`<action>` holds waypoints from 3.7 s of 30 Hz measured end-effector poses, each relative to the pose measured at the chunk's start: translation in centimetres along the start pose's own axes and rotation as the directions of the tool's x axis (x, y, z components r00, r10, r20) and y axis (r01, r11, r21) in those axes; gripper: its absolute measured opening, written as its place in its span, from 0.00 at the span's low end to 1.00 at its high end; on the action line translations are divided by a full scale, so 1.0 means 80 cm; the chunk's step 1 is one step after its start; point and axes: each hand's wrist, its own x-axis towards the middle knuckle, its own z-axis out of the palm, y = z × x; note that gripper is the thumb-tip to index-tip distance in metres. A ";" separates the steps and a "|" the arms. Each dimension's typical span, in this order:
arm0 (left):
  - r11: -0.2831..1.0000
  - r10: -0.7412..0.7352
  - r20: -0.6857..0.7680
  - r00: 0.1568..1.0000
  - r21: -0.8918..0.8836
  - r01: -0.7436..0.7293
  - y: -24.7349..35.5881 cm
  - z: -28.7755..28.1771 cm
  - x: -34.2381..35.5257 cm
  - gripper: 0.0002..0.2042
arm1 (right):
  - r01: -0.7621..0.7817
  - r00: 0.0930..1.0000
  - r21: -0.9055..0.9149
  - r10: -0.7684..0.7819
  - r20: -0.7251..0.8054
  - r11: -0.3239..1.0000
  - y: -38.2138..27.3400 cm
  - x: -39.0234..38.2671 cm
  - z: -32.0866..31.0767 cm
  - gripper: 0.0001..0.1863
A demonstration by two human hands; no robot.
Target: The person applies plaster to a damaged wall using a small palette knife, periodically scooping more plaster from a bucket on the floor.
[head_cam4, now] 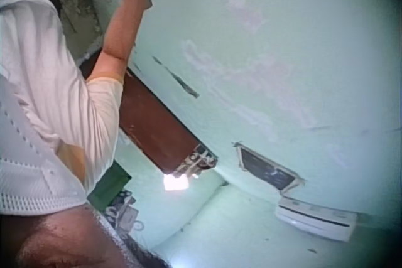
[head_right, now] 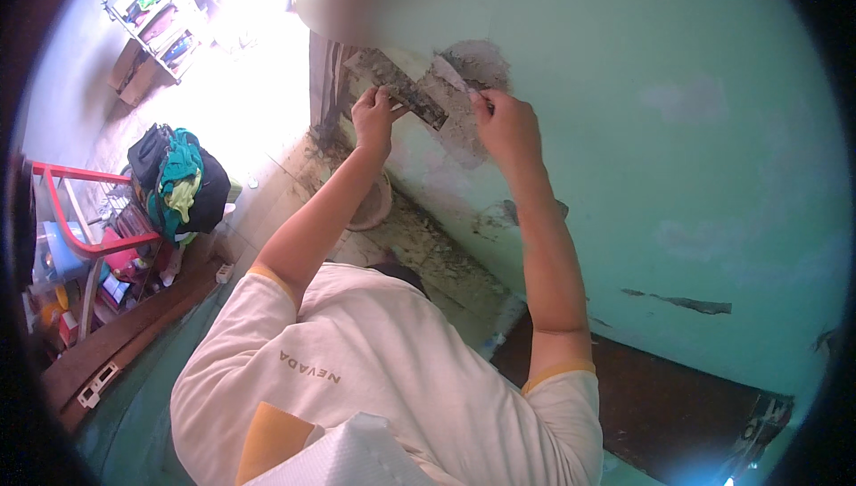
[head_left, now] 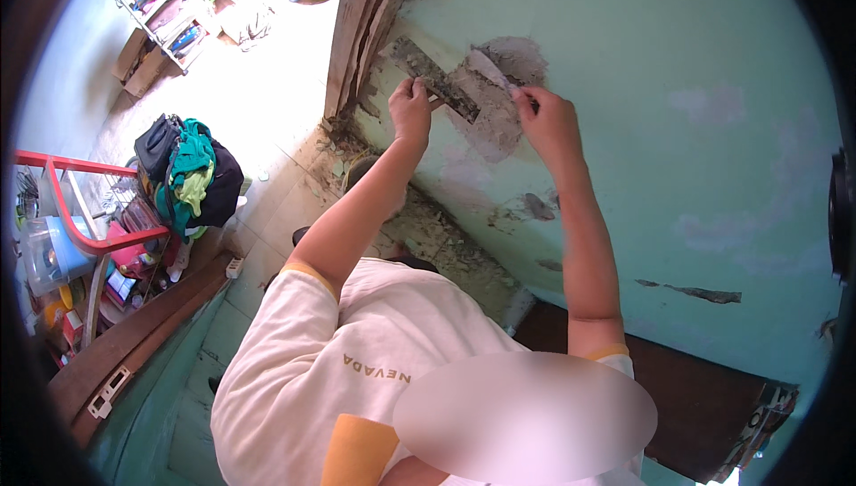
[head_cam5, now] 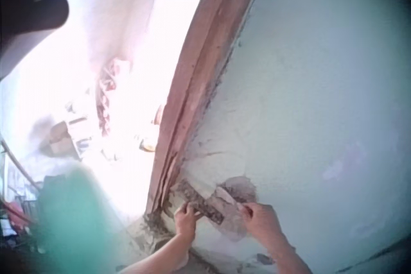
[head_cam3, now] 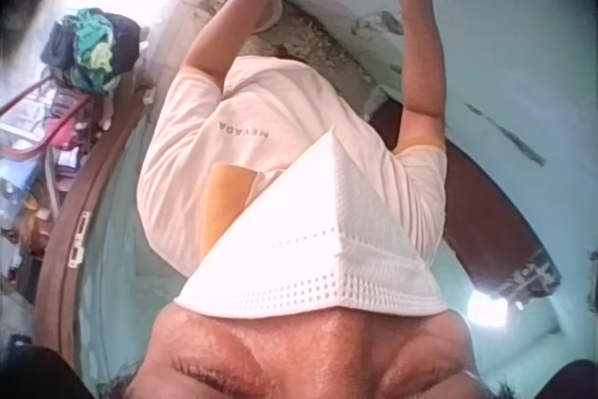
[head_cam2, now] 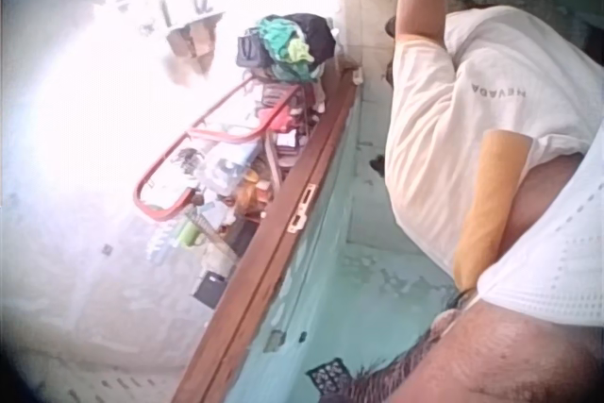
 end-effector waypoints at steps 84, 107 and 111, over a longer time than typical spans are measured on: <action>0.978 -0.077 -0.217 0.973 0.173 0.116 0.003 -0.273 -0.104 0.10 | -0.489 0.789 0.313 0.260 0.556 0.814 0.149 -0.231 0.264 0.17; 0.959 0.057 -0.461 0.886 0.271 0.079 -0.314 -0.497 0.058 0.08 | 0.107 0.600 -0.268 0.153 0.785 0.958 0.252 -0.190 0.941 0.13; 0.978 0.128 -0.370 0.920 0.200 -0.055 -0.322 -0.524 0.101 0.08 | 0.231 0.603 -0.303 0.108 0.790 0.925 0.280 -0.193 1.017 0.13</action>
